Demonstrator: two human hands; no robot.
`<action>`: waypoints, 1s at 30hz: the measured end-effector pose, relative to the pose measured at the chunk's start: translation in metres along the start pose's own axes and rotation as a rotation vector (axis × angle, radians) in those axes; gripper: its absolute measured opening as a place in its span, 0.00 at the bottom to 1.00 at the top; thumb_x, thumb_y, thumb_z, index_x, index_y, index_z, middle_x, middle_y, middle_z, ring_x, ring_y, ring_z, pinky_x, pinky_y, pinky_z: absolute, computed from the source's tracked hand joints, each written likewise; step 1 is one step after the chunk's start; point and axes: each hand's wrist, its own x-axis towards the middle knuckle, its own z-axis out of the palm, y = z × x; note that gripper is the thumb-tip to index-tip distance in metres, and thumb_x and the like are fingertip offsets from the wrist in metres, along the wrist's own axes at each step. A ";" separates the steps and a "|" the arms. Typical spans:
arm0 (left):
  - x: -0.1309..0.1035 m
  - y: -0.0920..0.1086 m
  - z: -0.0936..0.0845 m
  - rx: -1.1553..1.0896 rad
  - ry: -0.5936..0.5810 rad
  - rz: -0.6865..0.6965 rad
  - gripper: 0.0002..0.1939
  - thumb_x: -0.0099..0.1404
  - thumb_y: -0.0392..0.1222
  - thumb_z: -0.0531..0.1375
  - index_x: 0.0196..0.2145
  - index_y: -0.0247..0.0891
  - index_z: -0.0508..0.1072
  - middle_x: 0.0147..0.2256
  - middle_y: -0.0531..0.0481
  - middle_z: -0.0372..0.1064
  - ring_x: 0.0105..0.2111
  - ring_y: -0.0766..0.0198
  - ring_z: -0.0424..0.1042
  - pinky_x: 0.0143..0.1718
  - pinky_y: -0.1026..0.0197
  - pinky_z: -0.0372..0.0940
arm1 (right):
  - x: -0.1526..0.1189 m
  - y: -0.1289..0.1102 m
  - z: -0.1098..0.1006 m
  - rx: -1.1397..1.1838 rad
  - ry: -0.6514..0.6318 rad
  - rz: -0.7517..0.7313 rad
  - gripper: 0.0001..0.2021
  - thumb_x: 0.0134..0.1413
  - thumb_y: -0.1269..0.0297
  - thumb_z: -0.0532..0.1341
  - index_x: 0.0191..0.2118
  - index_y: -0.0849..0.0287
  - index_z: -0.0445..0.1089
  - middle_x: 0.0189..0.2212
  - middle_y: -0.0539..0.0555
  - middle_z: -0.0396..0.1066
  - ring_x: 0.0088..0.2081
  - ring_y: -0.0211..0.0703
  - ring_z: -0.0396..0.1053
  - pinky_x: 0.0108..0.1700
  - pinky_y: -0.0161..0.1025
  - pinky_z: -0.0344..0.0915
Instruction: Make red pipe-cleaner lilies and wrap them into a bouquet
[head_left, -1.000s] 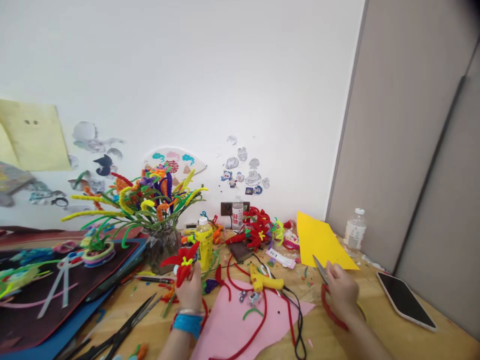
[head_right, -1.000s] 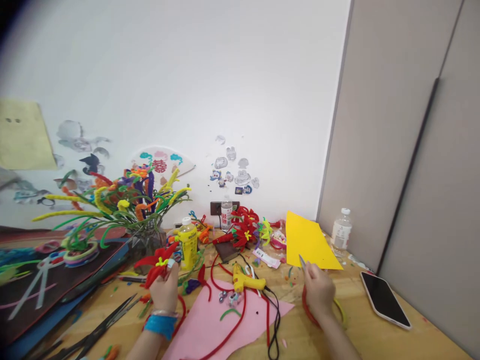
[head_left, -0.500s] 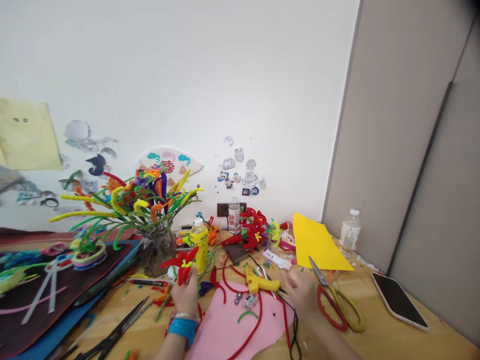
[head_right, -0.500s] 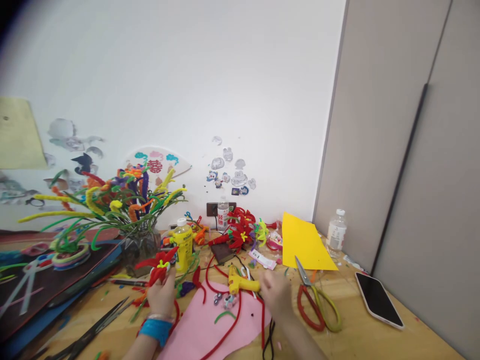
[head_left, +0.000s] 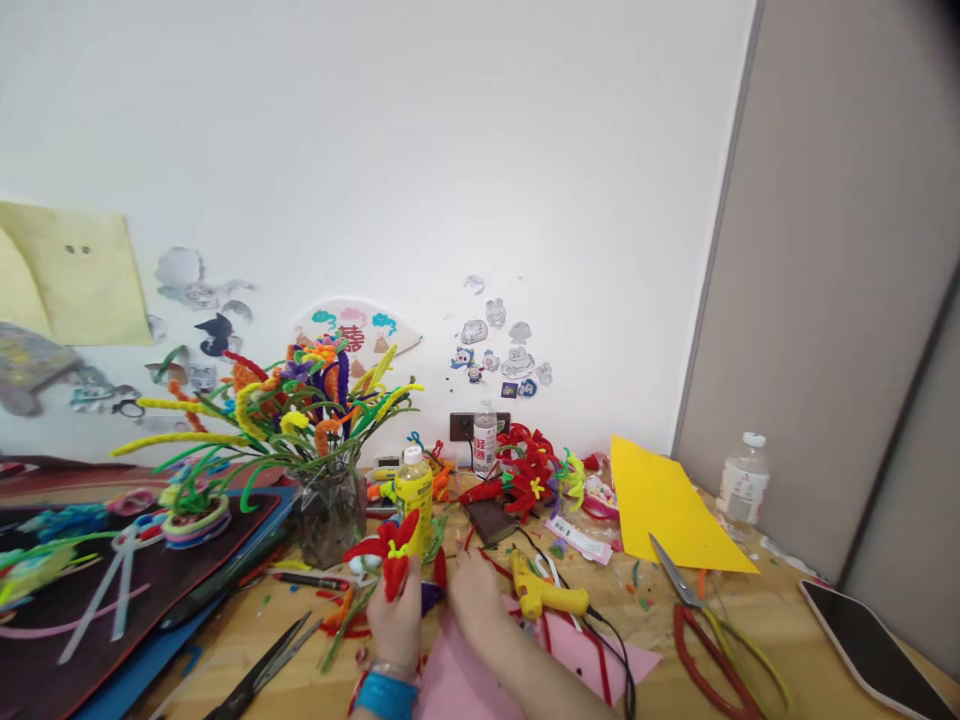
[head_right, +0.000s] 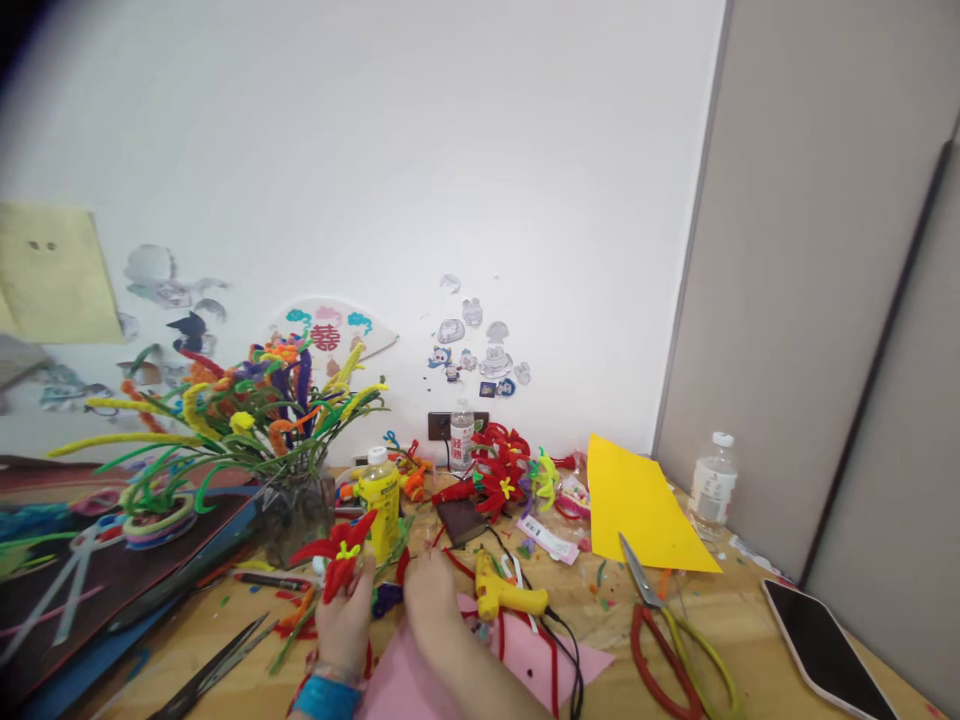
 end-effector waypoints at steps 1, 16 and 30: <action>0.000 -0.001 0.000 0.004 -0.010 -0.010 0.14 0.45 0.51 0.63 0.20 0.38 0.68 0.19 0.54 0.65 0.25 0.59 0.66 0.29 0.59 0.61 | -0.004 0.002 -0.004 0.024 0.016 0.009 0.13 0.44 0.82 0.54 0.34 0.64 0.71 0.35 0.63 0.74 0.39 0.51 0.70 0.40 0.44 0.64; -0.041 0.020 0.023 -0.355 -0.320 -0.411 0.20 0.40 0.51 0.68 0.24 0.39 0.63 0.21 0.53 0.69 0.24 0.58 0.71 0.25 0.60 0.66 | -0.072 0.042 -0.009 1.363 -0.109 0.275 0.23 0.46 0.39 0.53 0.32 0.58 0.61 0.18 0.45 0.58 0.17 0.32 0.55 0.19 0.29 0.53; -0.038 0.016 0.017 -0.054 -0.265 -0.348 0.23 0.41 0.53 0.67 0.21 0.39 0.58 0.19 0.60 0.54 0.21 0.70 0.56 0.23 0.67 0.57 | -0.090 0.037 -0.013 0.681 0.182 0.122 0.09 0.56 0.62 0.50 0.34 0.57 0.66 0.29 0.55 0.71 0.31 0.46 0.68 0.33 0.38 0.63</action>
